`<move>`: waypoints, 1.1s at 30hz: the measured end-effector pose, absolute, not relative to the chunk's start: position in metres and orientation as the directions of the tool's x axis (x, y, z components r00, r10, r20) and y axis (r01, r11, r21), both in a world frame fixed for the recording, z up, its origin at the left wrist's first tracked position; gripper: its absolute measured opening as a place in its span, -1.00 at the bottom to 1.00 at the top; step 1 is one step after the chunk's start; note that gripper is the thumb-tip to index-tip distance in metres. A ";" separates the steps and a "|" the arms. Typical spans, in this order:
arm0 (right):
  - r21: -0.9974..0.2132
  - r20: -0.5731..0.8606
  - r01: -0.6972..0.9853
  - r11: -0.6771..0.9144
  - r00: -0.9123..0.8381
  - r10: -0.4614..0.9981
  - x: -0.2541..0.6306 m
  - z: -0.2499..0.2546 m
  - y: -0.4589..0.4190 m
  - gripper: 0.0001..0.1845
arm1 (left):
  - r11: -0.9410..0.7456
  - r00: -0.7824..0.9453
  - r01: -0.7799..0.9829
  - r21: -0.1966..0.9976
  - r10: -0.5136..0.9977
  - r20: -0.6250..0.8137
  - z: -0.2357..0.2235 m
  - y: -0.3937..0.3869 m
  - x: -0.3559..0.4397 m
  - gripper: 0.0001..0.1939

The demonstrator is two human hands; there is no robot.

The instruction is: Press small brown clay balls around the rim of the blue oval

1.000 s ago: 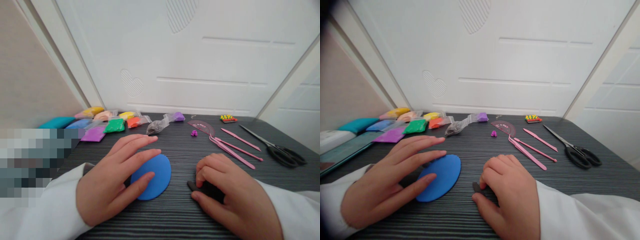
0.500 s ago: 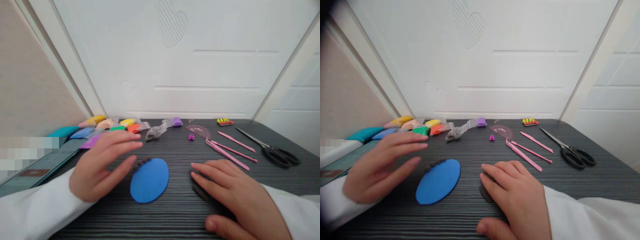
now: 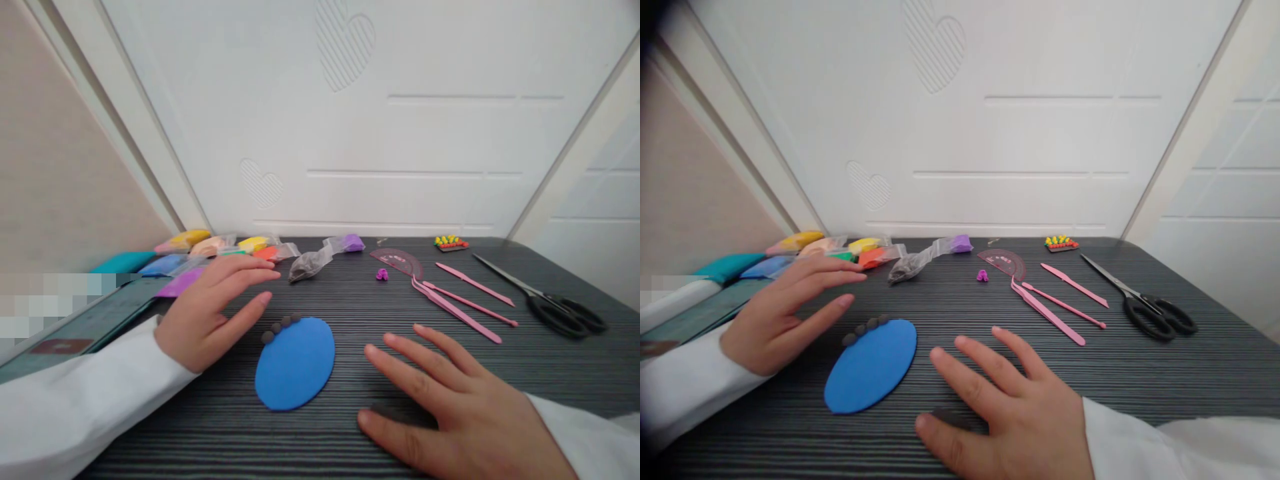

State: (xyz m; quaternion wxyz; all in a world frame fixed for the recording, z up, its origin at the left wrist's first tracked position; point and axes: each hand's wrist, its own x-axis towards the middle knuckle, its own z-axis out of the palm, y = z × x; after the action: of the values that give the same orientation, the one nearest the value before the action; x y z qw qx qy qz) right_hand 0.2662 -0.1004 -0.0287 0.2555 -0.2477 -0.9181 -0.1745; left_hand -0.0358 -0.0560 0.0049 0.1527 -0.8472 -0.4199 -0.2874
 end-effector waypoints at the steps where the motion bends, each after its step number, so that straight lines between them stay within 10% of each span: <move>1: 0.182 0.540 0.530 0.828 -0.758 0.367 0.266 -0.028 -0.100 -0.63 | -0.593 0.475 0.805 -0.012 0.631 0.613 0.005 -0.056 -0.036 -0.74; 6: 0.039 0.328 0.630 0.776 -0.741 0.586 0.271 -0.012 -0.098 -0.35 | -0.548 0.429 0.836 0.026 0.683 0.591 0.007 -0.054 -0.040 -0.74; 28: 0.074 0.433 0.482 0.873 -0.804 0.407 0.268 -0.018 -0.102 -0.45 | -0.506 0.365 0.861 0.059 0.693 0.622 0.006 -0.057 -0.038 -0.77; 33: 0.015 0.303 0.624 0.782 -0.748 0.591 0.271 -0.012 -0.101 -0.33 | -0.499 0.364 0.864 0.071 0.716 0.595 0.007 -0.058 -0.037 -0.77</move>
State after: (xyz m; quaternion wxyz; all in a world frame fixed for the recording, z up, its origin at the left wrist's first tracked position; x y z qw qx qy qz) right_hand 0.2706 -0.1014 -0.0119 0.1422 -0.3255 -0.9330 -0.0574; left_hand -0.0375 -0.0578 0.0068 0.1282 -0.8160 -0.4841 -0.2889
